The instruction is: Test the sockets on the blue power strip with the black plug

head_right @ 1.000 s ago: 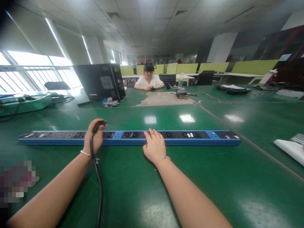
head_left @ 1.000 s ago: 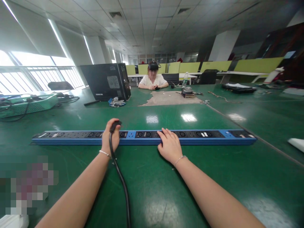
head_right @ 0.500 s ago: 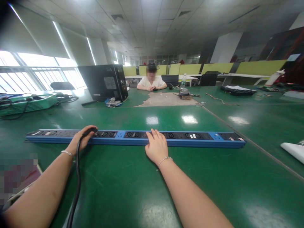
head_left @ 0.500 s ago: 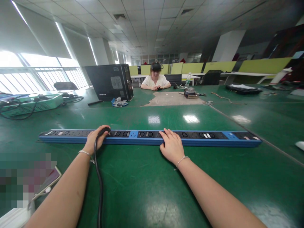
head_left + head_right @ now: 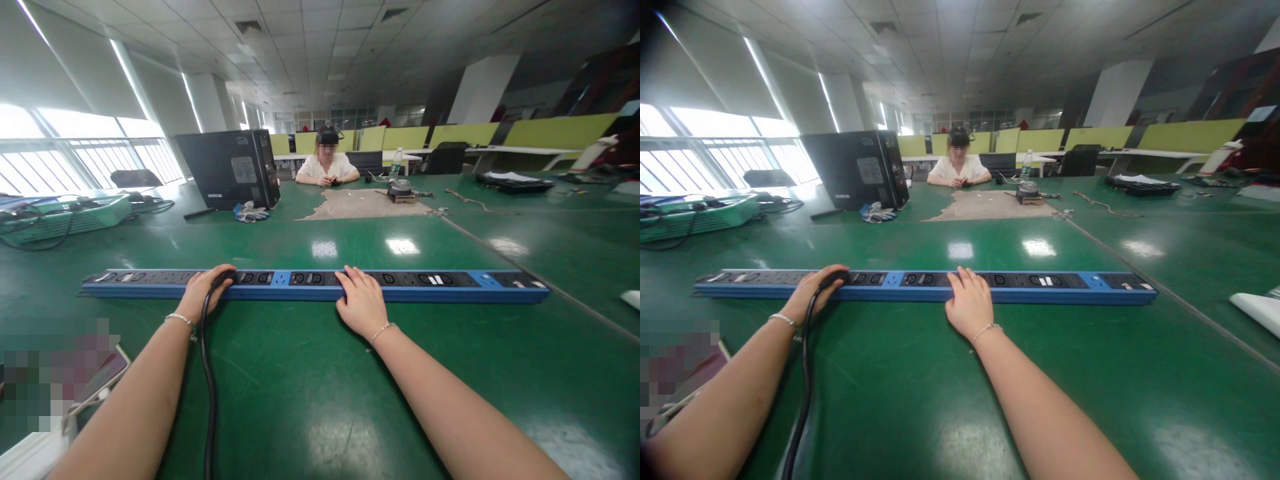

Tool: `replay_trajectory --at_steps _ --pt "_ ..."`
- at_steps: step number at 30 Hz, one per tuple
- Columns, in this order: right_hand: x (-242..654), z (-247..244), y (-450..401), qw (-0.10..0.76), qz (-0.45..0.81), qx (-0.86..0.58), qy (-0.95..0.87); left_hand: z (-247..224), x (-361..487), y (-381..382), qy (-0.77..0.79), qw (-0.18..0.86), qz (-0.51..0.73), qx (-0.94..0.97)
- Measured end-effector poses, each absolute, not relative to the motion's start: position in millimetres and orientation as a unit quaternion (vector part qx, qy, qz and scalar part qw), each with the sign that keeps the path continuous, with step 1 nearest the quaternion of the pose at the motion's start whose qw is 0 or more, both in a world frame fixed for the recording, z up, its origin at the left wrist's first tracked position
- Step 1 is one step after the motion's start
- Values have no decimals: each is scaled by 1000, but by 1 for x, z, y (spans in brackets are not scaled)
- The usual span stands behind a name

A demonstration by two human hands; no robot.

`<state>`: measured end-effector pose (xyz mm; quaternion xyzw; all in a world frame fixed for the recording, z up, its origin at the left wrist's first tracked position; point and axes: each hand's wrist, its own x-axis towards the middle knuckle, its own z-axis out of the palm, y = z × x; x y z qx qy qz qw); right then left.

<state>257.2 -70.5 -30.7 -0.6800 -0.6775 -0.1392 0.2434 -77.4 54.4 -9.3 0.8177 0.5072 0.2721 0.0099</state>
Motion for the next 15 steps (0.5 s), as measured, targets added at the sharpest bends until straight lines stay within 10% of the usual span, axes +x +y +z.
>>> replay_trajectory --at_steps 15 --pt "256 -30 -71 239 -133 -681 -679 -8 -83 56 502 16 248 828"
